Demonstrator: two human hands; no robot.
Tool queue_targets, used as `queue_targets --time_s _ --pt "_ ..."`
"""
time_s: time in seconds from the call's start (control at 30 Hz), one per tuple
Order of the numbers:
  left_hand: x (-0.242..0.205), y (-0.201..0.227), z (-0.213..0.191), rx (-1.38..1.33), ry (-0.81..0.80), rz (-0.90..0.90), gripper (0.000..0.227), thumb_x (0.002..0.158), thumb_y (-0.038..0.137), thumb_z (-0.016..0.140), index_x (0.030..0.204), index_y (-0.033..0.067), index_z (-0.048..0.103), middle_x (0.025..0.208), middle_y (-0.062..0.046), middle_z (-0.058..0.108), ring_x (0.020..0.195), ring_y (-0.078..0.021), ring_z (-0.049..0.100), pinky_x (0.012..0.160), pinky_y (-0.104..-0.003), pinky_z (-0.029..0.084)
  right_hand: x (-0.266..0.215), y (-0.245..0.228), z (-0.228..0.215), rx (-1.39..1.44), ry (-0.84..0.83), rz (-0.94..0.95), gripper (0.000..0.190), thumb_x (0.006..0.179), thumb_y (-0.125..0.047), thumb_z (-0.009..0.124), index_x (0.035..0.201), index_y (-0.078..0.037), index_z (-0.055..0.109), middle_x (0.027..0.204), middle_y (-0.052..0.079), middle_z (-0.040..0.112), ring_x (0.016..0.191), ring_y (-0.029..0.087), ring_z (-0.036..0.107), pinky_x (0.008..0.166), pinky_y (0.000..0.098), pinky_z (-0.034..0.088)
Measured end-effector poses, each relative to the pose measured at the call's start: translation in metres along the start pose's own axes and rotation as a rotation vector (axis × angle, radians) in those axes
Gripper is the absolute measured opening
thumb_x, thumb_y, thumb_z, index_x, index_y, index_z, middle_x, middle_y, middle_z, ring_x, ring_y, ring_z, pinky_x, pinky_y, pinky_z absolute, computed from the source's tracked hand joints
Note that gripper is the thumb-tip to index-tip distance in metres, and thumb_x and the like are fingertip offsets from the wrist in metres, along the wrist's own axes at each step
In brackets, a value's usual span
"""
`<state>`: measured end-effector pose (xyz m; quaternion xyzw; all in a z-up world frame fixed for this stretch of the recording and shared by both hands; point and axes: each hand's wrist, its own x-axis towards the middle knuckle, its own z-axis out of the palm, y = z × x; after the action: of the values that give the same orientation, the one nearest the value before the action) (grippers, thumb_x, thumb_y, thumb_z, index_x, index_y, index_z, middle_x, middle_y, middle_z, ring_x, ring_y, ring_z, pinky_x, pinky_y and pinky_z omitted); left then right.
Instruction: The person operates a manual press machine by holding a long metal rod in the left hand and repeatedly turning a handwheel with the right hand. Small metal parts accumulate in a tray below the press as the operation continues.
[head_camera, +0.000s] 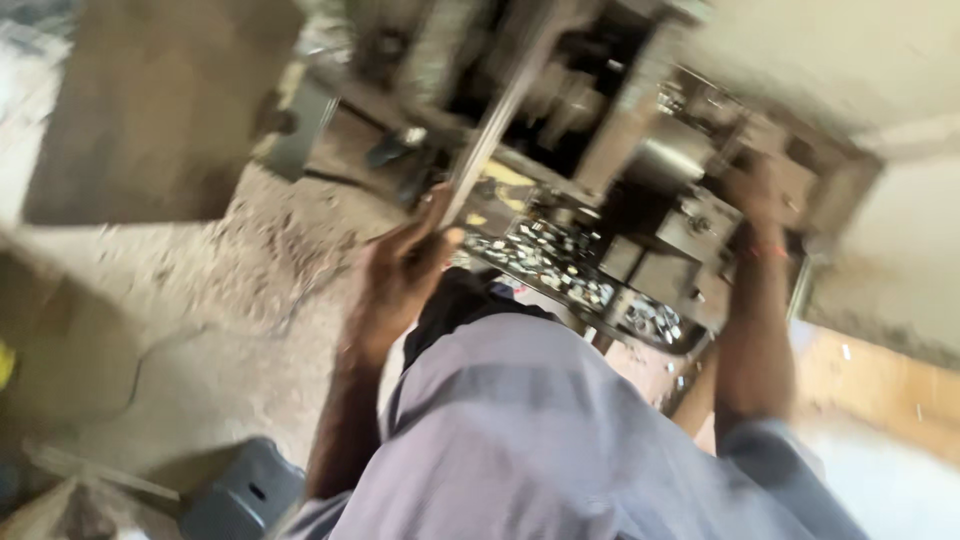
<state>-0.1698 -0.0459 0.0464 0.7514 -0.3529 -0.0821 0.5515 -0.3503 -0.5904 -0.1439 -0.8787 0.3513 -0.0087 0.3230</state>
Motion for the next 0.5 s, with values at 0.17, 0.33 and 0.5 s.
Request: queue_targets --time_s 0.17,0.33,0.5 --pt "-0.001 0.012 -0.006 0.015 -0.069 -0.639 0.056 0.098 0.02 0.07 0.152 0.0116 0.055 0.067 0.0 0.055 0.051 -0.0048 0.041 0.042 -0.024 0.031 -0.001 -0.001 0.015 0.027 0.059 -0.273 0.027 0.099 -0.009 0.063 0.123 -0.002 0.074 0.11 0.019 0.075 0.096 0.026 0.071 0.085 0.0423 0.056" --pt "0.003 0.003 -0.003 -0.029 -0.048 -0.338 0.054 0.101 0.017 0.069 0.151 0.0046 0.053 0.07 0.005 0.057 0.055 -0.002 0.045 0.045 -0.021 0.033 -0.024 -0.061 0.01 0.732 0.012 0.114 0.013 0.106 -0.005 0.064 0.113 -0.001 0.074 0.094 0.016 0.071 0.071 0.016 0.069 0.062 0.0313 0.059" --pt "-0.004 -0.001 -0.005 -0.038 -0.048 -0.35 0.054 0.102 0.014 0.07 0.152 0.0025 0.053 0.081 -0.001 0.061 0.067 -0.0039 0.052 0.053 -0.021 0.041 -0.033 -0.09 0.002 0.621 0.175 0.299 0.012 0.099 -0.006 0.066 0.108 -0.003 0.073 0.094 0.01 0.076 0.064 0.014 0.071 0.053 0.0281 0.061"
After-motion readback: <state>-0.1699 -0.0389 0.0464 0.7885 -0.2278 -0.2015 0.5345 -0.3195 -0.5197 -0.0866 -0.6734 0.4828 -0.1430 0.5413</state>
